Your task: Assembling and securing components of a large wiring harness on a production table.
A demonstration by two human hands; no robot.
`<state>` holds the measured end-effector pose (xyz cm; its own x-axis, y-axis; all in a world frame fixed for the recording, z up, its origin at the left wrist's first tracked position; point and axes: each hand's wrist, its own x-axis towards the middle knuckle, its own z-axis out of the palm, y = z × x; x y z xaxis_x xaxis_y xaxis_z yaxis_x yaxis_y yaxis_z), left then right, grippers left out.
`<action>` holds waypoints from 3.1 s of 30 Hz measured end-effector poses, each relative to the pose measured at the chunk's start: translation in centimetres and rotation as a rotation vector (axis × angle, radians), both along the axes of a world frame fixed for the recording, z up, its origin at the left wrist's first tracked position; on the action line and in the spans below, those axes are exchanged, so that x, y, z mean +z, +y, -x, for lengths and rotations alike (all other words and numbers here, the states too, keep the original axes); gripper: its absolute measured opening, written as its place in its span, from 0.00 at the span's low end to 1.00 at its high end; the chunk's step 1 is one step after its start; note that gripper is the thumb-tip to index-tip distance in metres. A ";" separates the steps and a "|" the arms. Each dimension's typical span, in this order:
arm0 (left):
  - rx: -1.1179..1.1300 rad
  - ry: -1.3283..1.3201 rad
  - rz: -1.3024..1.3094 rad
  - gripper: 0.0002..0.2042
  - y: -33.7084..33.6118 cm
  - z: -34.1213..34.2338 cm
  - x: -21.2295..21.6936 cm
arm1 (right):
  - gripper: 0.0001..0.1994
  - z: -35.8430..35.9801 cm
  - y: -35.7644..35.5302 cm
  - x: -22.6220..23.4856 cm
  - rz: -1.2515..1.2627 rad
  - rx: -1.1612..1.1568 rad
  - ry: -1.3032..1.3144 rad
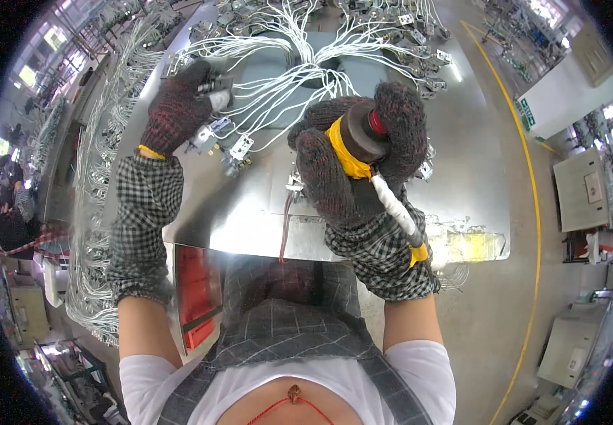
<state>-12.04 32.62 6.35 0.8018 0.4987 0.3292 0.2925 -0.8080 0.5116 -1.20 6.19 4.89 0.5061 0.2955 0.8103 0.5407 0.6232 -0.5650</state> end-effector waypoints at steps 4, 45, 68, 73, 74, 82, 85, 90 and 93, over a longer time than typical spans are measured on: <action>-0.221 -0.052 -0.331 0.26 -5.0 -0.3 2.9 | 0.41 0.0 -0.4 0.0 0.080 -0.019 -0.030; -0.327 0.245 0.219 0.34 -12.8 0.4 -4.0 | 0.41 -1.3 -0.8 -0.4 -0.087 0.038 0.267; -0.170 0.215 -0.569 0.32 -6.8 4.1 -3.0 | 0.41 0.3 -0.6 -0.4 -0.036 0.051 0.281; -0.487 0.060 0.309 0.28 -7.0 4.1 -3.1 | 0.43 0.3 -0.5 -0.1 0.035 -0.036 0.157; -0.444 0.084 0.457 0.28 -7.4 3.9 -3.4 | 0.43 0.3 -0.7 -0.1 0.071 -0.095 0.166; -0.320 -0.064 0.780 0.33 -10.1 3.8 -8.5 | 0.44 -0.4 -1.4 -0.6 0.137 -0.124 -0.061; -0.286 0.067 0.793 0.33 -10.2 4.0 -8.6 | 0.45 -0.7 -1.6 -0.8 0.172 -0.157 -0.118; -0.207 0.165 0.415 0.35 -11.5 3.6 -5.6 | 0.43 -1.4 -0.3 -0.4 0.015 -0.092 -0.077; -0.290 -0.021 0.459 0.36 -13.0 2.2 -4.1 | 0.36 -2.7 -0.3 1.0 -0.115 -0.037 0.106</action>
